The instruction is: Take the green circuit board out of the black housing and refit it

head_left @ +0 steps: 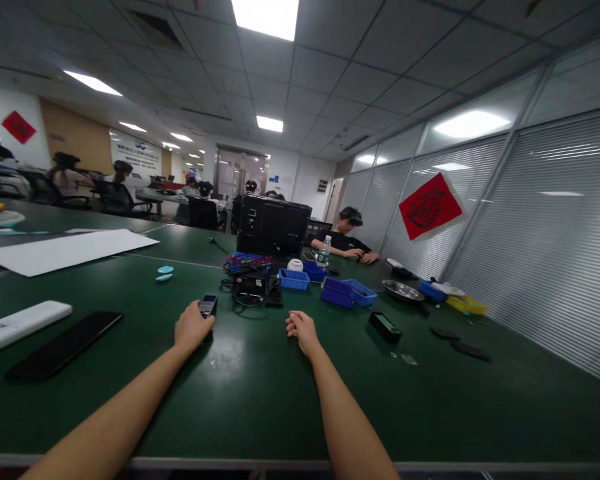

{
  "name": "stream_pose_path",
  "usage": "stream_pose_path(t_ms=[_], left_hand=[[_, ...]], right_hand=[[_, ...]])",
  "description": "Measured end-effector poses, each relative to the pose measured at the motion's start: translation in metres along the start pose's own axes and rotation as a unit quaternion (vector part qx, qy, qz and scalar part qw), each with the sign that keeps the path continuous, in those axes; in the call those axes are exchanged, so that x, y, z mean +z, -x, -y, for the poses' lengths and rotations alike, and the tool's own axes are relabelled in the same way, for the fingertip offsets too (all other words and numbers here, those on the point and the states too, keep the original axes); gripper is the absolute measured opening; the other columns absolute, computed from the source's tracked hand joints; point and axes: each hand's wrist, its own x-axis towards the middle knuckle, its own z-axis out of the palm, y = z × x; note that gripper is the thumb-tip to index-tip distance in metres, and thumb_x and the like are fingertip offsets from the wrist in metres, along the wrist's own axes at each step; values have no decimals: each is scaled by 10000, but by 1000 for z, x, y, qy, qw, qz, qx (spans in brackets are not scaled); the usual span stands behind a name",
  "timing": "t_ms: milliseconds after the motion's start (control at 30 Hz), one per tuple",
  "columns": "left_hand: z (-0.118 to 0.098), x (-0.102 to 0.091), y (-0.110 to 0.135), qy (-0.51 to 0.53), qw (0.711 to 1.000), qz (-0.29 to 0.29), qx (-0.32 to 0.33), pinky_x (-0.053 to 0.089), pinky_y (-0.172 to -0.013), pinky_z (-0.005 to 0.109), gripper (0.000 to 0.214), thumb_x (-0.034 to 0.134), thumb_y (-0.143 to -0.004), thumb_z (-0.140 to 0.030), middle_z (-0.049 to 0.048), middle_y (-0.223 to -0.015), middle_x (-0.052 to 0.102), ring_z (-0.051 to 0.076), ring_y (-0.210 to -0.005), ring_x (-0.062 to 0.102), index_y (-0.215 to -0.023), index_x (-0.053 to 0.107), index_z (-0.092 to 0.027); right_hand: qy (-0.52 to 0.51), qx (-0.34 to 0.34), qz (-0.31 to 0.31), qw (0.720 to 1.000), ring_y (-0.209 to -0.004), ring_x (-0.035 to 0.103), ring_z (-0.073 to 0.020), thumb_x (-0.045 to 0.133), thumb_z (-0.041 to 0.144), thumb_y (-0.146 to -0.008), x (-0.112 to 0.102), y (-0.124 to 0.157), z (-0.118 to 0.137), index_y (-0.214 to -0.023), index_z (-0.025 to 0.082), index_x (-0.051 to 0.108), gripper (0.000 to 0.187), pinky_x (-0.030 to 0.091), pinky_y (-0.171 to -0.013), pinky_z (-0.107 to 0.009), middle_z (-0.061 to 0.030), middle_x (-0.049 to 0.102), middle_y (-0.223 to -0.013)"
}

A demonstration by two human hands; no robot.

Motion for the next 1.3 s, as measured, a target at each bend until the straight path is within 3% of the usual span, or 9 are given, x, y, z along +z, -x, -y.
stream_pose_path(t_ms=[167,333,533,900,1133,1300], left_hand=[[25,-21,-12,-14,995,-63,-79,415,-814,372,584,515,-665,-417,161,-1126,542,303,-1020,518,-1165,451,-122],[29,-34,-11,14,978,-143,-152,404,-832,409,761,486,-672,-578,188,-1219,470,331,-1090,466,-1277,336,-141],[30,-41,-14,41,984,-71,-157,399,-840,436,793,512,-669,-540,161,-1173,537,340,-1070,489,-1317,274,-149],[48,-34,-23,80,975,-118,-173,411,-846,415,811,510,-680,-496,164,-1193,532,334,-1070,497,-1341,222,-126],[36,-40,-16,60,977,-112,-170,419,-812,415,831,519,-662,-486,206,-1166,525,347,-1043,511,-1332,223,-94],[22,-36,-10,24,989,-64,-129,413,-812,387,797,503,-668,-486,216,-1172,495,335,-1045,511,-1321,257,-101]], right_hand=[[30,-18,1,999,-411,483,-69,601,354,-658,-1,2,0,-782,126,552,264,374,-335,-173,-2,564,-596],[44,-30,-18,998,-389,457,-58,596,385,-653,-1,4,2,-743,119,563,283,339,-325,-166,-1,562,-577],[65,-48,-66,995,-350,422,-48,587,394,-640,-3,4,6,-718,116,577,289,274,-296,-161,6,555,-540],[64,-47,-185,980,-345,412,-49,556,354,-629,-26,-3,12,-710,118,586,251,247,-302,-157,18,548,-511],[41,-32,-231,972,-352,415,-52,554,319,-613,-39,-5,22,-694,125,586,213,257,-314,-164,19,549,-512],[48,-17,-225,973,-349,408,-50,539,291,-627,-36,-4,24,-686,126,587,181,258,-314,-165,19,544,-506]])
